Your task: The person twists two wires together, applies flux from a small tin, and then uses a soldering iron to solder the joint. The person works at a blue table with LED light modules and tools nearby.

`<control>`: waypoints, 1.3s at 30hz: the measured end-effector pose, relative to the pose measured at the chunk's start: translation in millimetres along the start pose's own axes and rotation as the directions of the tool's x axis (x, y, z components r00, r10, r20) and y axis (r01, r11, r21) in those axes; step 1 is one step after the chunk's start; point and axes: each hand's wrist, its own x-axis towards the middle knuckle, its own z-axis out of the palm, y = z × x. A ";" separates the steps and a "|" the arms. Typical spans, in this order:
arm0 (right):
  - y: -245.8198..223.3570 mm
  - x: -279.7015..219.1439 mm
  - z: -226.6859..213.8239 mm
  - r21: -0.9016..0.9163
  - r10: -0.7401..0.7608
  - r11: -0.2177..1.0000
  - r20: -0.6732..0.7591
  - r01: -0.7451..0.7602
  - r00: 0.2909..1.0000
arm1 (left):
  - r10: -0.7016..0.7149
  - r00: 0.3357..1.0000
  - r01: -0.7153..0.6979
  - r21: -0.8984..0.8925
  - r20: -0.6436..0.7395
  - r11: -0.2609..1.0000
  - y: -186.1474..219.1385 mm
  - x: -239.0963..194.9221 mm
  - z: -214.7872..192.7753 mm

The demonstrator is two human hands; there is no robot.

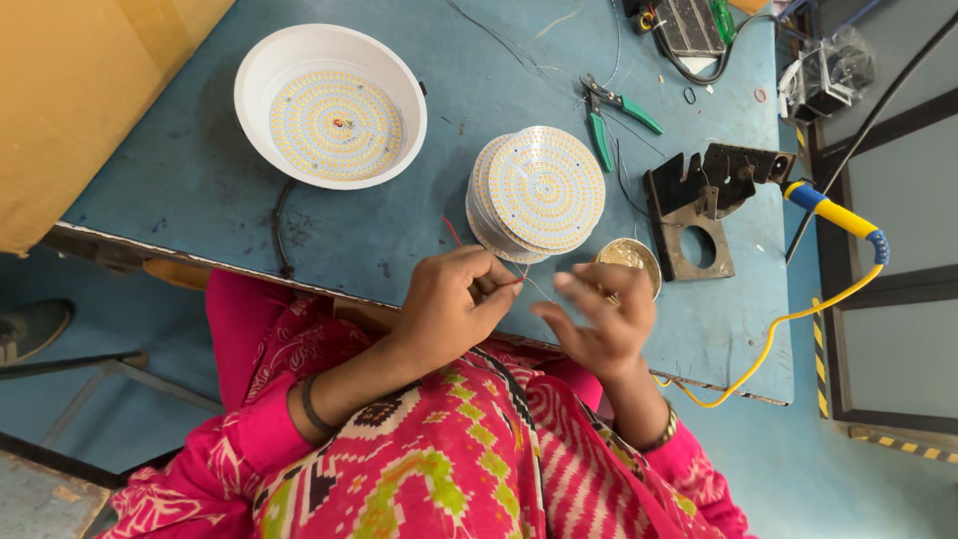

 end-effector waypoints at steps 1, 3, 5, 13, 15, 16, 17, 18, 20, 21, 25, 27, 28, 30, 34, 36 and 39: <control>-0.9 8.4 1.4 -0.027 -0.082 0.996 -0.007 0.082 0.997 | -0.038 0.999 0.038 -0.010 0.018 0.999 0.1 0.8 0.9; -1.8 20.7 4.7 -0.081 -0.247 0.966 -0.012 0.246 0.969 | -0.082 0.996 0.083 -0.016 0.031 0.996 0.9 1.9 3.0; -3.6 23.1 8.1 -0.076 -0.170 0.983 -0.020 0.168 0.985 | -0.062 0.998 0.063 -0.031 0.014 0.998 1.8 0.9 4.5; -2.4 -30.4 21.0 0.656 0.630 0.279 0.426 -0.701 0.649 | 0.592 0.803 -0.554 0.453 0.071 0.698 0.7 -5.6 -9.5; 5.8 -36.4 13.2 0.742 0.574 -0.219 0.623 -0.634 0.531 | 0.595 0.801 -0.556 0.451 0.068 0.698 -0.1 -5.3 -14.3; 8.9 -35.9 8.5 0.766 0.620 -0.187 0.578 -0.615 0.531 | 0.597 0.800 -0.558 0.450 0.066 0.697 -0.5 -4.5 -15.2; 10.4 -33.2 3.5 0.786 0.661 -0.155 0.532 -0.598 0.529 | 0.539 0.842 -0.496 0.425 0.021 0.758 -0.5 -4.1 -14.6; 9.8 -28.5 -0.4 0.805 0.699 -0.121 0.485 -0.581 0.526 | 0.476 0.879 -0.430 0.395 -0.021 0.812 -0.4 -3.6 -13.0; 2.8 -14.4 -6.0 0.715 0.672 0.368 0.236 -0.594 0.701 | 0.311 0.947 -0.278 0.280 -0.079 0.919 -0.1 -1.4 -9.5; -3.0 -6.3 -8.7 0.599 0.605 0.584 0.128 -0.547 0.786 | 0.209 0.974 -0.189 0.195 -0.085 0.963 0.2 -0.3 -7.8; -18.5 30.2 -11.3 0.081 0.177 0.981 0.018 -0.178 0.984 | 0.034 0.999 -0.035 -0.015 -0.041 0.999 5.1 2.9 -5.2; -22.0 42.5 -6.0 -0.064 0.064 0.996 0.056 -0.061 0.996 | 0.036 0.999 -0.036 -0.006 -0.029 0.999 8.2 3.2 -4.4; -23.0 45.6 -3.6 -0.058 0.042 0.998 0.036 -0.040 0.998 | 0.036 0.999 -0.036 -0.001 -0.023 0.999 9.4 3.1 -4.2; -21.7 47.4 2.2 -0.046 -0.003 0.999 0.001 0.003 1.000 | 0.041 0.999 -0.040 0.023 -0.026 0.999 11.0 3.0 -3.1; -12.8 29.5 0.6 -0.072 -0.037 0.997 -0.001 0.036 0.999 | 0.102 0.995 -0.101 0.102 -0.007 0.990 12.2 2.3 -2.4; -3.9 12.9 -8.3 -0.085 -0.035 0.996 0.010 0.035 0.999 | 0.162 0.987 -0.159 0.181 -0.006 0.971 13.2 2.5 -5.1; 17.8 -18.4 -31.0 -0.096 0.112 0.988 -0.091 -0.120 0.990 | 0.198 0.980 -0.185 0.270 -0.021 0.945 14.0 5.3 -14.6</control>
